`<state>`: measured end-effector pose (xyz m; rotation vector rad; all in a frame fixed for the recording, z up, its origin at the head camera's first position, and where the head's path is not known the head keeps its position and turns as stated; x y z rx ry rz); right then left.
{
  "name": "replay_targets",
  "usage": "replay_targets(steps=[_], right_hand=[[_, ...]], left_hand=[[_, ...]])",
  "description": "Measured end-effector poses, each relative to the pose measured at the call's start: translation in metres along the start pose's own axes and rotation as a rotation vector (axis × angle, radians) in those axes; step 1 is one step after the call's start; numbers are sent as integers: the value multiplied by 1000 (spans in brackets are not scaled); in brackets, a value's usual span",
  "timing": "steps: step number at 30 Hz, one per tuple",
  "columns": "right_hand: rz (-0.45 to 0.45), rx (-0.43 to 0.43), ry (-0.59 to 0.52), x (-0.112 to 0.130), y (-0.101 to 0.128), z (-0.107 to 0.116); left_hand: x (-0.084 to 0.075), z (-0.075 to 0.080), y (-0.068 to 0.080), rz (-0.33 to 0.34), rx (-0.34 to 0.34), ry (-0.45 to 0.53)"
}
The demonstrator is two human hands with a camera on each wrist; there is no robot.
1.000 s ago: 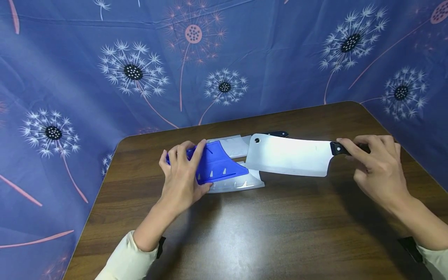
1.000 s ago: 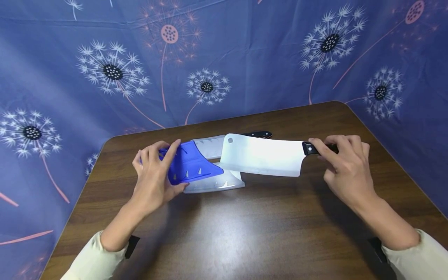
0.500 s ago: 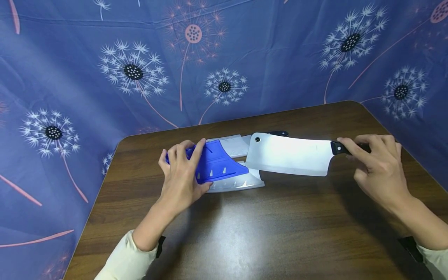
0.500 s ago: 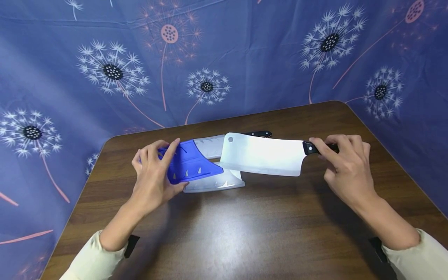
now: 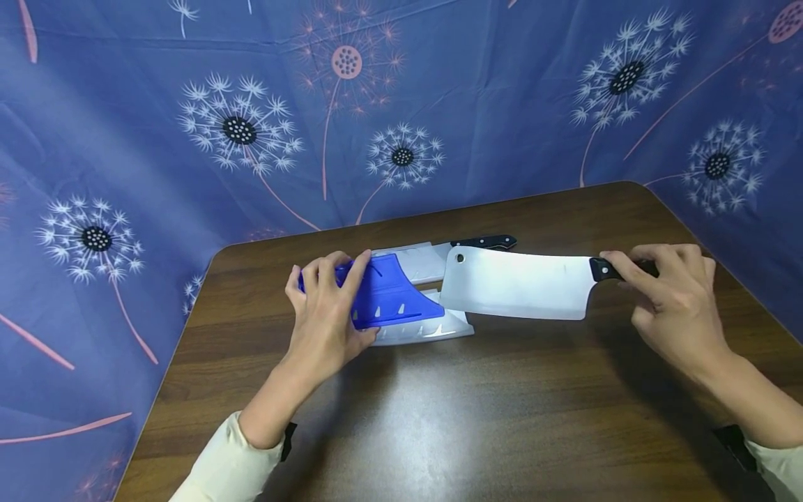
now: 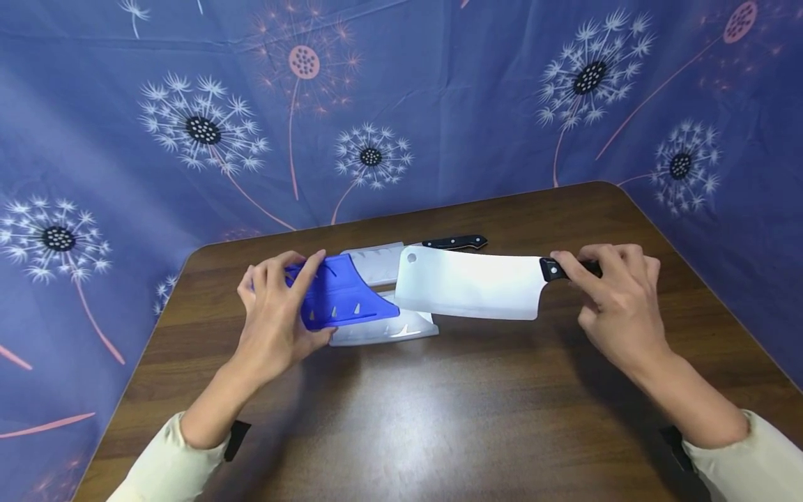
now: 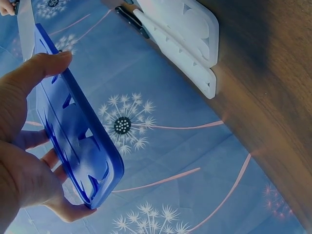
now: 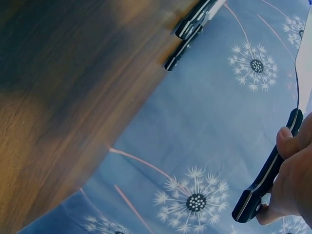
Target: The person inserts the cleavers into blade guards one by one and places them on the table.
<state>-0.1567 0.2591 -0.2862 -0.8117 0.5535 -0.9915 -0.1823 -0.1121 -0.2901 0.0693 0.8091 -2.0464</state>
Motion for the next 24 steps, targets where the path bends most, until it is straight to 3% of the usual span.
replay_targets(steps=[12, 24], right_hand=[[28, -34, -8, 10, 0, -4], [69, -89, -38, 31, -8, -14]], left_hand=[[-2, -4, -2, -21, 10, -26], [-14, -13, -4, -88, 40, -101]])
Point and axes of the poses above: each hand's wrist, its own y-axis away from the middle knuckle, its own z-axis out of the back of the hand, x = y × z, the point moved 8 cm from there along -y, towards the middle knuckle, and after that the axes turned 15 degrees about y, right-handed, at the moved point
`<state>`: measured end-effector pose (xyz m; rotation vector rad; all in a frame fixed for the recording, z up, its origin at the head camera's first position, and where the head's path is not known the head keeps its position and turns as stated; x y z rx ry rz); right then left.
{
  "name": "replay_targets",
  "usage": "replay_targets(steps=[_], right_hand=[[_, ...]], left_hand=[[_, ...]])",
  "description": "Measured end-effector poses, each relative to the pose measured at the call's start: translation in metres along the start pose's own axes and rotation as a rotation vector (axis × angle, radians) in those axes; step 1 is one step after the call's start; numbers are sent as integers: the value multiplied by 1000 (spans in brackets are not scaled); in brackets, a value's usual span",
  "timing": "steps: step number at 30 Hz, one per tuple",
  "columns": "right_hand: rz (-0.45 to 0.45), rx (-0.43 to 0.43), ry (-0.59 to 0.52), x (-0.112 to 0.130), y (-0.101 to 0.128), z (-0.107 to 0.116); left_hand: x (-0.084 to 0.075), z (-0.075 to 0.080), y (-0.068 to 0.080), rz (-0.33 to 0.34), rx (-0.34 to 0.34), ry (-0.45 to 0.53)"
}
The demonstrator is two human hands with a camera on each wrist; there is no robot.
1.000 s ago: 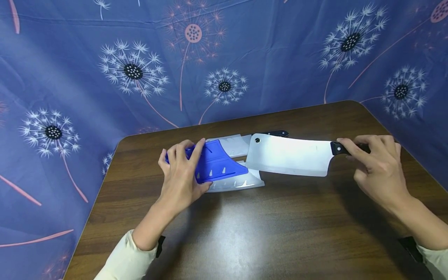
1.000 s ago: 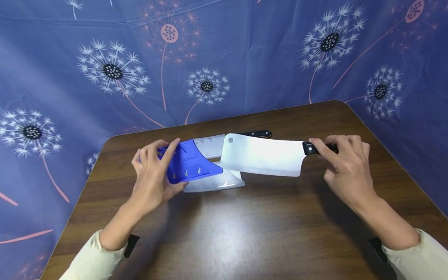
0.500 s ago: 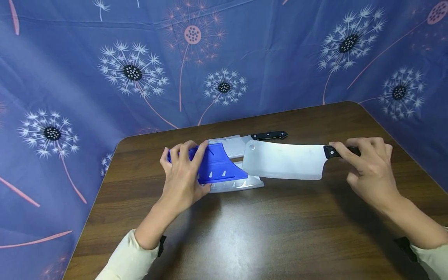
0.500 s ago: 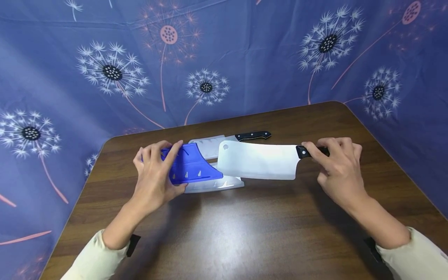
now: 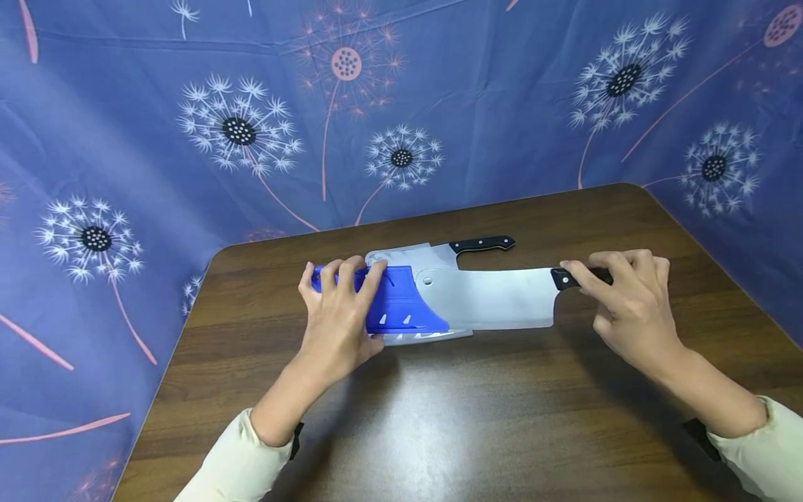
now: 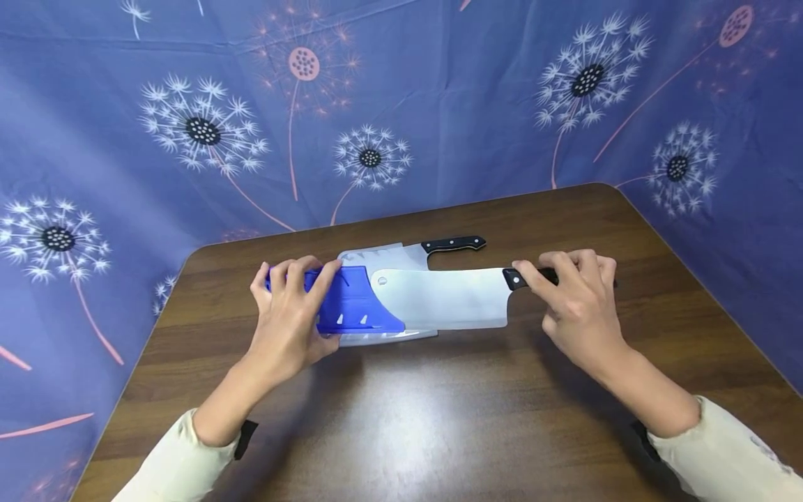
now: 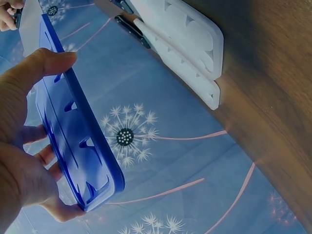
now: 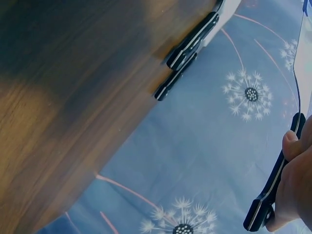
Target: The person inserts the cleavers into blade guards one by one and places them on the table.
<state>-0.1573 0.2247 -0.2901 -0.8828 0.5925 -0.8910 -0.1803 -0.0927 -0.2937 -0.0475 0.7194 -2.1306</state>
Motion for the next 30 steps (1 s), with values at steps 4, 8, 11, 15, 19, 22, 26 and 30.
replay_targets(steps=[4, 8, 11, 15, 19, 22, 26, 30], right_hand=[[-18, -29, 0, 3, -2, -2], [-33, -48, -3, 4, -1, -5], [-32, -45, -11, 4, 0, -7], [-29, -36, -36, 5, 0, -8], [-9, -9, -52, 13, -2, -15], [2, -8, -50, 20, -4, -19], [-9, -29, -50, 25, -9, -20], [-4, -20, -64, 26, -10, -23]], left_hand=[[0, -1, 1, -7, -8, -14], [0, -1, 2, -10, -8, -24], [0, -2, 3, -6, 5, -22], [-1, -4, 4, 2, 16, -18], [-8, -9, 2, -13, 38, -7], [-12, -14, 2, -20, 56, -7], [-10, -16, 2, 4, 56, -26], [-7, -16, 4, 26, 70, -21]])
Point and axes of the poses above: each hand's wrist, its own y-axis away from the middle knuckle, its own z-axis out of the back of the hand, x = y × z, the point moved 8 cm from there along -y, towards the middle knuckle, and after that the axes turned 15 degrees about y, right-handed, at the moved point
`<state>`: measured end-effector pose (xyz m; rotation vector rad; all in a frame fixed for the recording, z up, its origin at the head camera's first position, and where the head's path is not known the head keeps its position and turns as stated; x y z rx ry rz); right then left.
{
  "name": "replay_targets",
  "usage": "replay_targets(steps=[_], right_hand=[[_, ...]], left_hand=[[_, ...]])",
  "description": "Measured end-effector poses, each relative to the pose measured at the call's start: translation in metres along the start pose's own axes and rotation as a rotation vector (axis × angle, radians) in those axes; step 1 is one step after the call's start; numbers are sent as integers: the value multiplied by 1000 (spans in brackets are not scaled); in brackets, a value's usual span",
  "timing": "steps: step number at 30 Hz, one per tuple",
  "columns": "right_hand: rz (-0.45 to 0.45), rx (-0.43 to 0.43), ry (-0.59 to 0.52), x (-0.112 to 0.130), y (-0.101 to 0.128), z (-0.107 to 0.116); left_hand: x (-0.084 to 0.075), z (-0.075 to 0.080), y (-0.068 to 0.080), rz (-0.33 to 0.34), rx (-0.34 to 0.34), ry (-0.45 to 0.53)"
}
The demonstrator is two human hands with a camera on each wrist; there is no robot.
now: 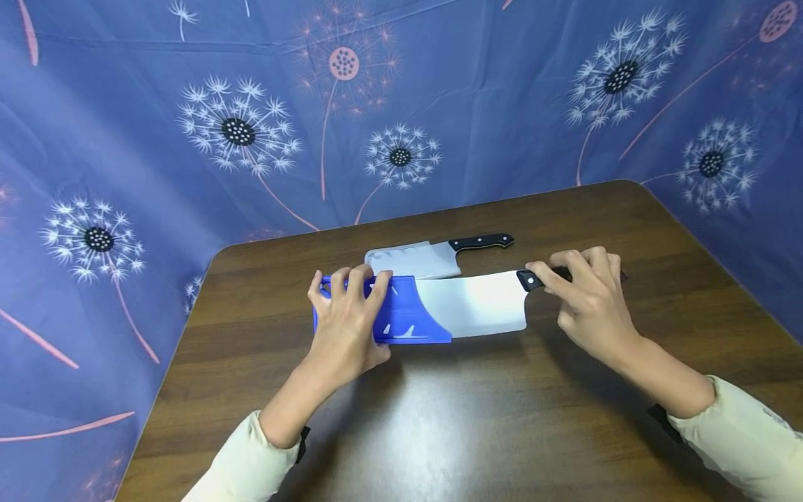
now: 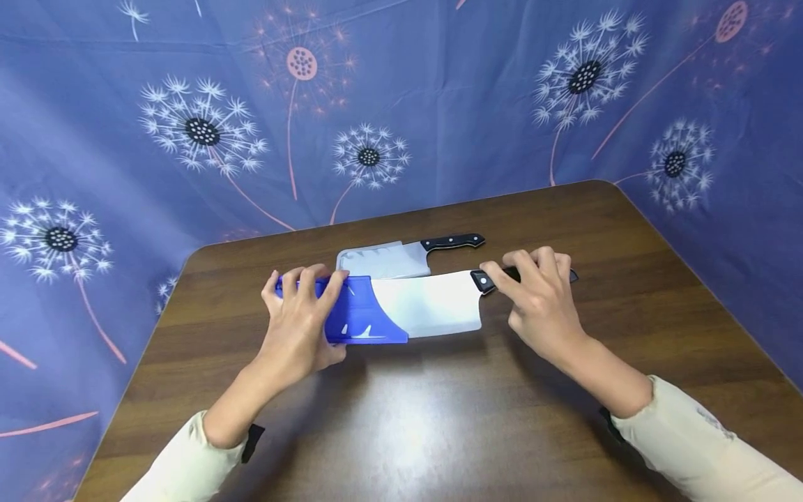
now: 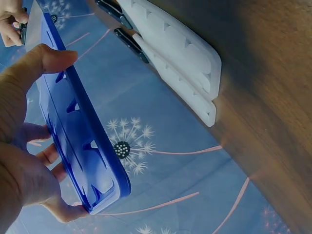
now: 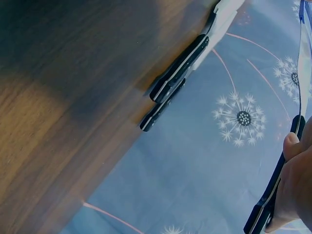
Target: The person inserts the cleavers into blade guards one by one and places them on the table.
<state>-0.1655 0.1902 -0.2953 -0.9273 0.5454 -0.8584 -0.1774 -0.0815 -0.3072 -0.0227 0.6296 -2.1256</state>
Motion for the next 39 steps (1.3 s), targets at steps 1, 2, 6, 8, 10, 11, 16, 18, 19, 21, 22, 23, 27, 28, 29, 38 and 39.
replay_targets(steps=[1, 2, 6, 8, 10, 11, 16, 18, 19, 21, 22, 23, 27, 28, 29, 38, 39], right_hand=[[4, 5, -1, 0, 0, -1], [8, 10, -3, 1, 0, -2], [13, 39, 2, 2, 4, -6], [9, 53, 6, 3, 7, -8], [1, 66, 11, 3, 10, -9], [-4, 73, 12, 3, 11, -10], [-30, 126, 20, 2, 17, -14], [-37, 158, 24, 2, 19, -16], [-40, 170, 22, 2, 20, -17], [-46, 186, 17, 2, 21, -18], [-49, 195, 18, 2, 21, -19], [-53, 198, 13, 2, 20, -20], [-59, 186, -9, 7, 17, -24], [-55, 182, -16, 10, 17, -25], [-53, 176, -21, 13, 16, -27], [-50, 219, -24, 25, 10, -36], [-50, 219, -25, 26, 9, -36]], left_hand=[[1, 0, 1, 3, 4, -1], [1, 0, 2, 5, 6, 2], [3, 0, 4, 10, 9, -6], [3, -1, 4, 11, 11, -13], [4, -2, 5, 12, 14, -15], [4, -2, 5, 12, 17, -15], [5, -5, 6, 7, 28, 0], [5, -6, 8, 5, 34, 11], [5, -6, 9, 4, 38, 13], [6, -7, 9, 3, 45, 16], [6, -7, 10, 2, 48, 17], [7, -7, 10, 4, 50, 12], [8, -8, 8, 16, 48, 24], [7, -10, 7, 19, 50, 32], [6, -12, 7, 25, 55, 40], [7, -22, 7, 64, 87, 57], [8, -23, 6, 64, 88, 57]])
Point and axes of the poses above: each hand's wrist, its own y-axis away from the middle knuckle, its own z-axis out of the back of the hand, x = y × z, the point moved 8 cm from there along -y, towards the middle knuckle, and after that the axes turned 15 degrees about y, right-handed, at the moved point
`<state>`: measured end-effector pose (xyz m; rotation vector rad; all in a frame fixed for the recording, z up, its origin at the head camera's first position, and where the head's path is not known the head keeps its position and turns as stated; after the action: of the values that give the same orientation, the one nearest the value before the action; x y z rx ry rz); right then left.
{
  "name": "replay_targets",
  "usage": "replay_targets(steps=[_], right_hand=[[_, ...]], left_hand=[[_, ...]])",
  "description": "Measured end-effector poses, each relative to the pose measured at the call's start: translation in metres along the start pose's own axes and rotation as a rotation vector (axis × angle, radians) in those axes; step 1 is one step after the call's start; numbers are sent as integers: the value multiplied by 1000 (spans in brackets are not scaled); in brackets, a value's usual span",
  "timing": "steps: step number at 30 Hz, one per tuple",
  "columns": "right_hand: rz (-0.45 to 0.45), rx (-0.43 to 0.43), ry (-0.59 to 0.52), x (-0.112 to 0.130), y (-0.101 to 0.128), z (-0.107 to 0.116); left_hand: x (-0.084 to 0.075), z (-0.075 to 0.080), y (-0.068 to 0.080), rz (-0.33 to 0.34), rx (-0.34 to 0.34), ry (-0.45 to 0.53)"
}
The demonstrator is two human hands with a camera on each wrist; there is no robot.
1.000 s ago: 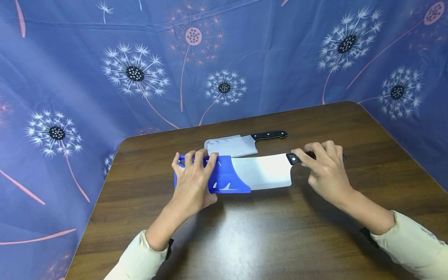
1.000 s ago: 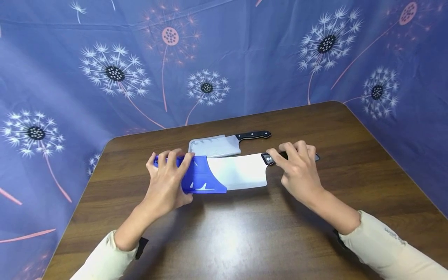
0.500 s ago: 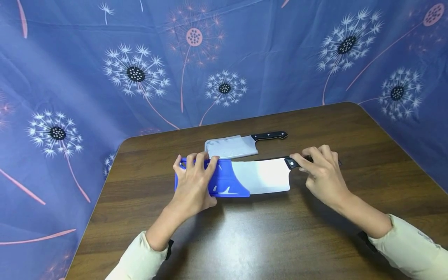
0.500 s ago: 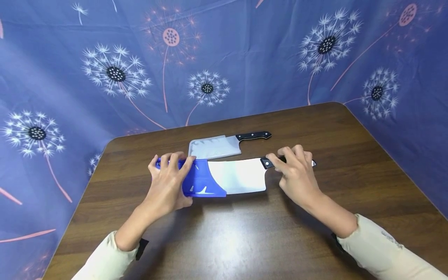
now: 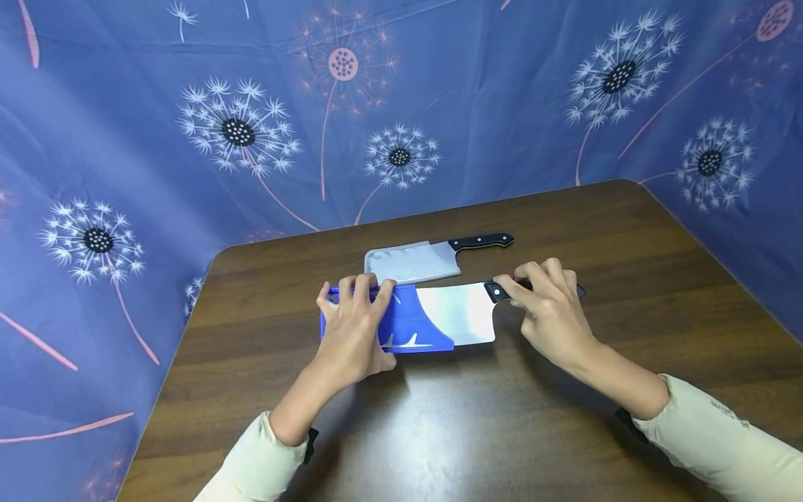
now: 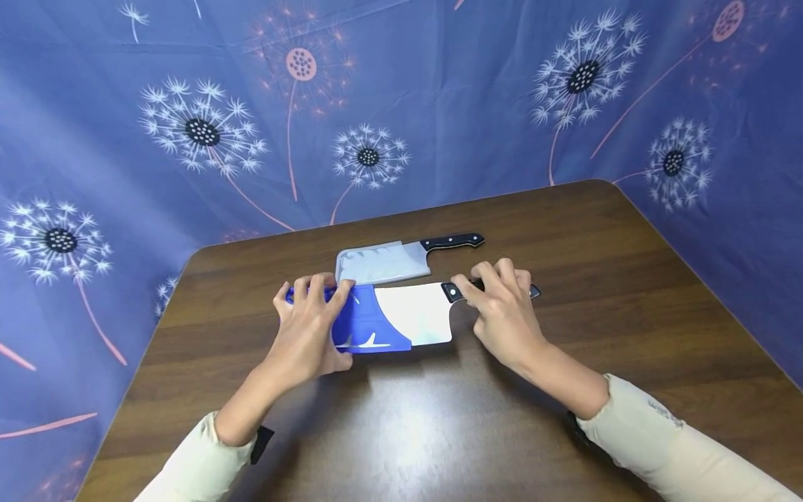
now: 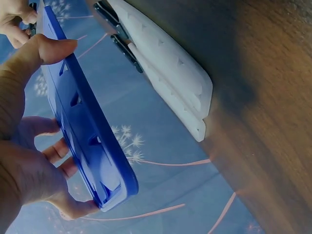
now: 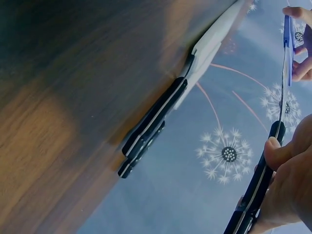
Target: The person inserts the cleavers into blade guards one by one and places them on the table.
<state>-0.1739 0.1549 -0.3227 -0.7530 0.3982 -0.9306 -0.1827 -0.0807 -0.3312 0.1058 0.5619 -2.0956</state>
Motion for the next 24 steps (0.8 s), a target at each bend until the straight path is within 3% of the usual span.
replay_targets(steps=[6, 24], right_hand=[[26, -10, 6, 4, -3, -3], [41, -13, 13, 9, -6, -5]], left_hand=[[4, -4, 2, 9, 26, 18], [3, -4, 5, -5, 19, 36]])
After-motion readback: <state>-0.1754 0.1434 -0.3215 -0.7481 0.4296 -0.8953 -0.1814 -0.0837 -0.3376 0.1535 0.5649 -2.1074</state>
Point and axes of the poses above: each hand's wrist, its own y-axis away from the middle knuckle, its own z-axis out of the back of the hand, x = y × z, the point moved 8 cm from there along -y, towards the middle knuckle, and after that the axes turned 15 degrees about y, right-handed, at the moved point
